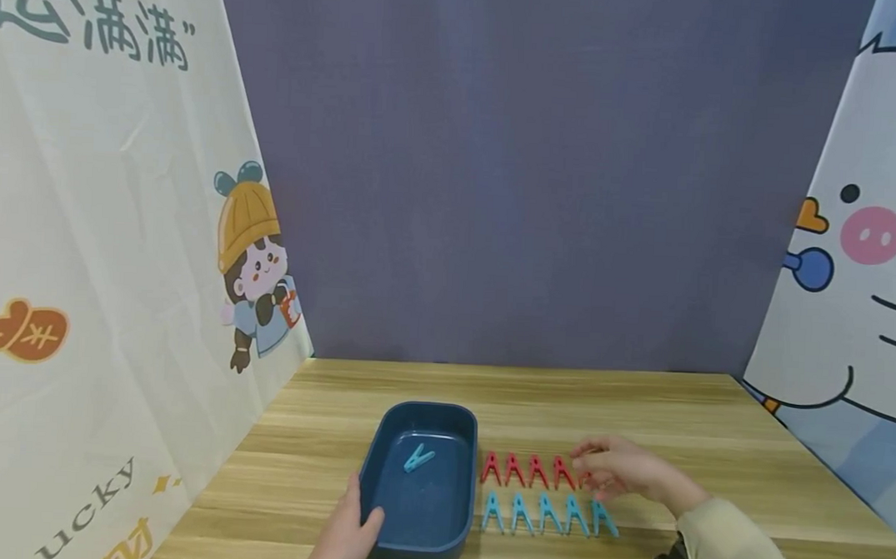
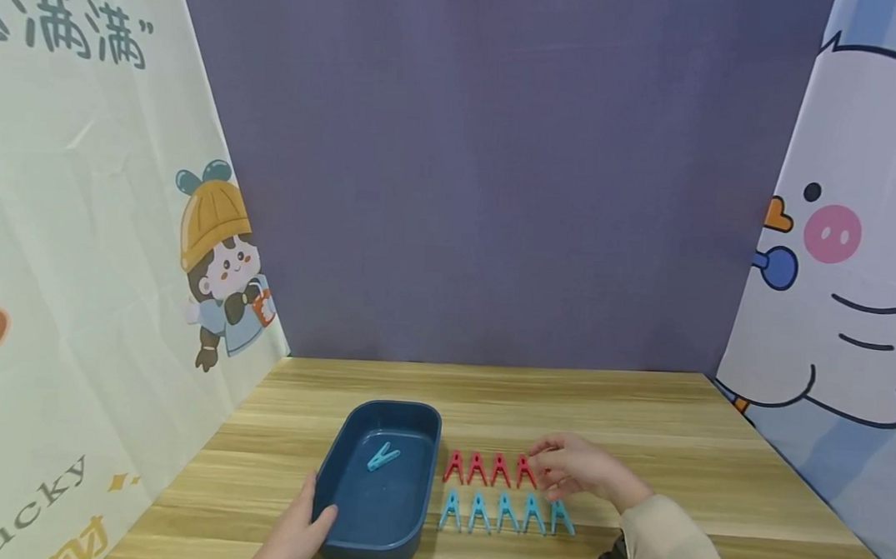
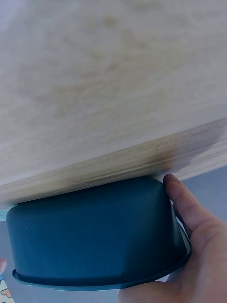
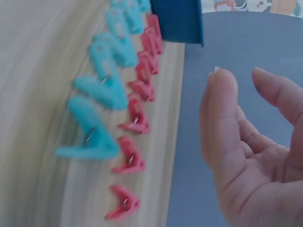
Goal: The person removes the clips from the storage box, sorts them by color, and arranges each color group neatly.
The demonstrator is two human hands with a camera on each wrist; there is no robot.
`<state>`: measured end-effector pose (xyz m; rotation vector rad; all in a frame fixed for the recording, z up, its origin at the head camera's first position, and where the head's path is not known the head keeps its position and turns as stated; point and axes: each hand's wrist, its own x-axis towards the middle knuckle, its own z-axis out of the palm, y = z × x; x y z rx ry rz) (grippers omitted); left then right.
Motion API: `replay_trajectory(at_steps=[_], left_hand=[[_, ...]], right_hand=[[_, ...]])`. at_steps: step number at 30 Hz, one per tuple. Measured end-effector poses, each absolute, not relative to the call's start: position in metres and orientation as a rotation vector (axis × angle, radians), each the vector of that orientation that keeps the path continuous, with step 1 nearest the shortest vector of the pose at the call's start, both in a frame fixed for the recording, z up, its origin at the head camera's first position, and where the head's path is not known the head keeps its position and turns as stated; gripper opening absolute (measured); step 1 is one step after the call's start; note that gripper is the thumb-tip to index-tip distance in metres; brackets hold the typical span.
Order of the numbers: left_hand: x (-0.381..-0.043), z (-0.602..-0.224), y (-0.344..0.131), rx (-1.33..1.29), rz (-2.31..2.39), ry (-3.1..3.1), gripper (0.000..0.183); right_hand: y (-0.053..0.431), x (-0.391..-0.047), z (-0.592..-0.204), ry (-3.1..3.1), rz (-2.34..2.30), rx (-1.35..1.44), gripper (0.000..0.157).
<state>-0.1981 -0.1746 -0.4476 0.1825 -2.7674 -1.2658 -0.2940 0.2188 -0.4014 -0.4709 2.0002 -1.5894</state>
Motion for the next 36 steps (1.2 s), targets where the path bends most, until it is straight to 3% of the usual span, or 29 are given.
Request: replay_trajectory(at_steps=[31,36], left_hand=[[-0.196,-0.448,-0.174,0.175,-1.256,-2.747,0.069],[-0.197,-0.447,-0.173,0.176,-1.260,-2.748,0.069]], right_hand=[[0.120,-0.307,-0.383,1.940,-1.609,-0.619,0.048],[0.105,-0.309,-0.384,1.925,-1.630,-0.632,0.043]])
